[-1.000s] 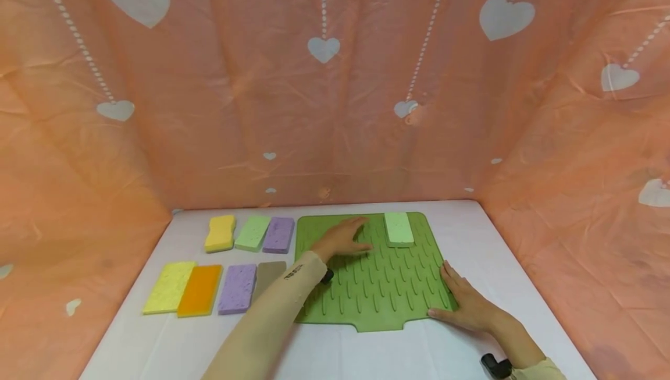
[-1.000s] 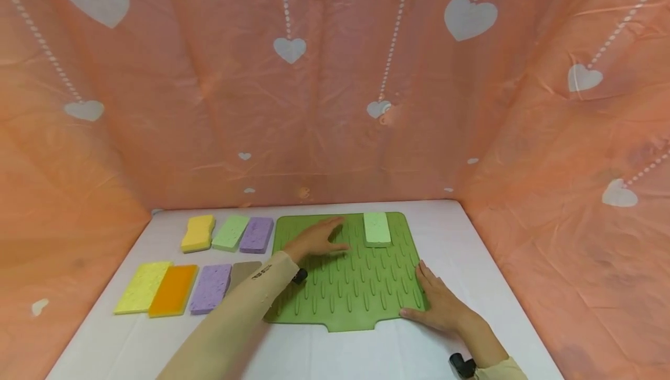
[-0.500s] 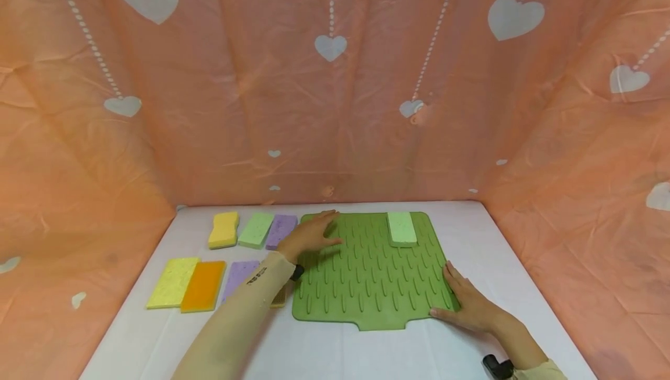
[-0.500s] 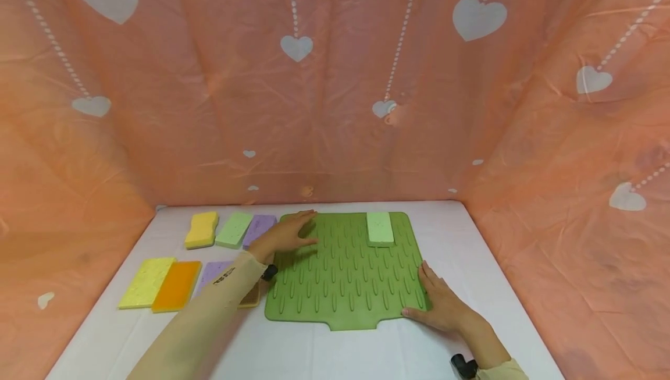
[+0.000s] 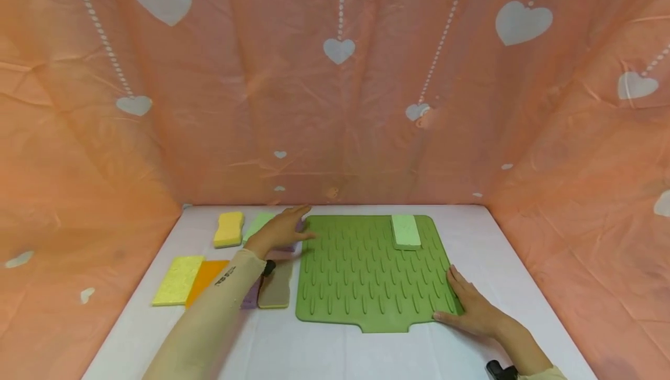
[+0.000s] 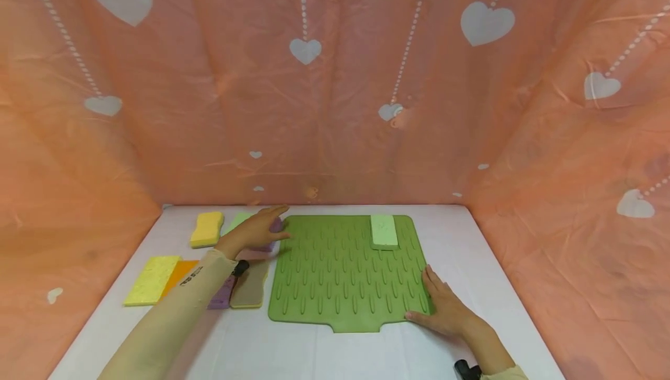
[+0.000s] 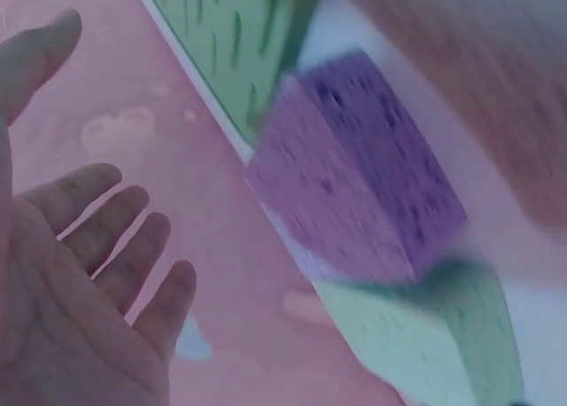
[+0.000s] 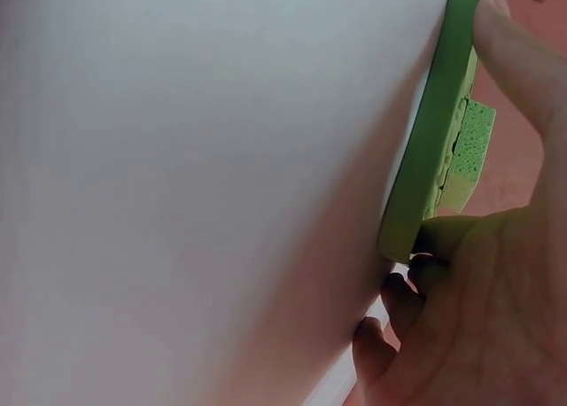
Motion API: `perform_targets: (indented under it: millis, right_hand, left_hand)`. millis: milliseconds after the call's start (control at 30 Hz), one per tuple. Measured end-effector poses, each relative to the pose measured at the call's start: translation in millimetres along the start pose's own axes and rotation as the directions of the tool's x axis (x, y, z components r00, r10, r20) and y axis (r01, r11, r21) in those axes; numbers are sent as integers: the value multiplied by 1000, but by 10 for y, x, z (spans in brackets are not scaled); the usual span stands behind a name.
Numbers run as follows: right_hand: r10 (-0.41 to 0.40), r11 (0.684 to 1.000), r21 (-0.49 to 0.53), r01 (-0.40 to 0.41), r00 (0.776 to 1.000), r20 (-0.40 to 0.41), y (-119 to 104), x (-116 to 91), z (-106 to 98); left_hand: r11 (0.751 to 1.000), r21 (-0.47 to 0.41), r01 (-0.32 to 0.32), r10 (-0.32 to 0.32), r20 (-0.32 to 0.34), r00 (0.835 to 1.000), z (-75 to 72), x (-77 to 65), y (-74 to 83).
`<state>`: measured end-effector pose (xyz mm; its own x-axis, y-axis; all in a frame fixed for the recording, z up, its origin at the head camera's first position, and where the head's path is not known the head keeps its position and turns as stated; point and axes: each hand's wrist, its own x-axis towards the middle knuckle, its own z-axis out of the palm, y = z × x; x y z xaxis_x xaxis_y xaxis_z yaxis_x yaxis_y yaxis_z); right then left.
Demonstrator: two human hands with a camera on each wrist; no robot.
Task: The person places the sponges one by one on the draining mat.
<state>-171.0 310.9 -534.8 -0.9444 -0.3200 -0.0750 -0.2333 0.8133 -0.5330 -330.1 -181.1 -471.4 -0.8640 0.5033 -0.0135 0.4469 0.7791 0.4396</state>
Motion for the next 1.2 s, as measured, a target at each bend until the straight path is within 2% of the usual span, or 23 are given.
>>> perform_targets:
  millis: [300, 600, 900, 1200]
  right_hand:
    - [4, 1000, -1, -4, 1000, 1, -18, -7, -2]
    - [-3, 1000, 6, 3, 1000, -6, -29, -12, -16]
    - [3, 1000, 9, -3, 1000, 3, -9, -24, 5]
    - [-1, 1000, -4, 1, 1000, 1, -12, -10, -8]
  left_hand:
    - [1000, -15, 3, -4, -46, 999, -185, -261, -306]
    - [996, -70, 59, -65, -82, 994, -337, -511, -651]
    - [984, -123, 131, -134, -10, 991, -445, -718, -921]
    - [977, -91, 193, -193, 3, 981, -461, -874, -1209]
